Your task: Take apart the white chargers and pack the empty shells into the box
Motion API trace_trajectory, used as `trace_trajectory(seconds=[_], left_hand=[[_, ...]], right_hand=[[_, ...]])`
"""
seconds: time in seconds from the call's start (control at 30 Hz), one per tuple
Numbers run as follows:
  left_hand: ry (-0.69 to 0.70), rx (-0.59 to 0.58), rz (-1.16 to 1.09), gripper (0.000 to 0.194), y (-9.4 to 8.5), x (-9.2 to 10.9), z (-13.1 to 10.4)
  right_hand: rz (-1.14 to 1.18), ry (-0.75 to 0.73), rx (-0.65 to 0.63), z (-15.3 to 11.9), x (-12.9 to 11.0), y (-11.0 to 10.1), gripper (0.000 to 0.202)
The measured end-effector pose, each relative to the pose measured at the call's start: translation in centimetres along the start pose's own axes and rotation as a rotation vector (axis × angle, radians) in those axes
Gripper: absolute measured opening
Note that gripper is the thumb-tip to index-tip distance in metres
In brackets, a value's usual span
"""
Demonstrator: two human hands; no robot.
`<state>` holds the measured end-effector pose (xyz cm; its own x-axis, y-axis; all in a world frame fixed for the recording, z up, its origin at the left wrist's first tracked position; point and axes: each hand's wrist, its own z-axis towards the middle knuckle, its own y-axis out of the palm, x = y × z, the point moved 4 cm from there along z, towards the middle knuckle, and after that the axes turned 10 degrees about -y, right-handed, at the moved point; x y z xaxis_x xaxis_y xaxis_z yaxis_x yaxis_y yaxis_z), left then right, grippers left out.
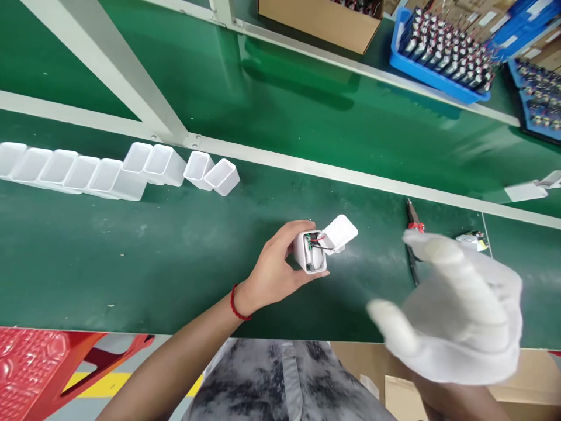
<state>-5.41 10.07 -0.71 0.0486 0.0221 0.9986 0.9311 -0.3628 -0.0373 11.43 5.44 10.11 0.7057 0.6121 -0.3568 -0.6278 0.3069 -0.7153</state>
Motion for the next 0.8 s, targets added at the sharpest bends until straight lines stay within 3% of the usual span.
trace_trajectory(seconds=[0.07, 0.13, 0.17, 0.27, 0.33, 0.4, 0.5, 0.6, 0.8], left_hand=[[0.013, 0.006, -0.062, 0.067, 0.5, -0.4, 0.0], [0.095, 0.003, -0.059, 0.067, 1.0, -0.2, -0.2], [0.132, -0.004, -0.034, 0.065, 1.1, 0.0, -0.3], [0.107, -0.119, 0.046, 0.069, 1.0, 0.7, -0.4], [0.005, -0.276, 0.005, 0.071, 0.5, 1.1, -0.4], [-0.094, -0.372, -0.120, 0.062, -0.1, 1.4, -0.3], [-0.207, -0.269, -0.222, 0.040, -0.6, 1.2, 0.0], [-0.254, -0.119, -0.236, 0.036, -0.2, 0.6, 0.0], [-0.150, -0.104, -0.217, 0.036, 0.6, -0.1, -0.4]], right_hand=[[0.283, 0.327, 0.044, -2.2, 1.4, 1.5, 0.069], [0.607, 0.568, -0.101, -4.0, 1.7, 4.6, 0.063], [0.743, 0.618, -0.171, -4.6, 1.5, 6.1, 0.065], [0.939, 0.693, -0.165, -5.0, 1.4, 8.5, 0.067], [0.996, 0.753, -0.146, -4.9, 1.7, 8.9, 0.073], [1.020, 0.756, -0.190, -4.8, 1.9, 8.9, 0.078], [1.041, 0.693, -0.231, -4.6, 2.1, 8.9, 0.074], [1.048, 0.663, -0.219, -4.7, 2.2, 9.3, 0.068], [0.982, 0.763, -0.128, -5.3, 2.3, 10.0, 0.069]])
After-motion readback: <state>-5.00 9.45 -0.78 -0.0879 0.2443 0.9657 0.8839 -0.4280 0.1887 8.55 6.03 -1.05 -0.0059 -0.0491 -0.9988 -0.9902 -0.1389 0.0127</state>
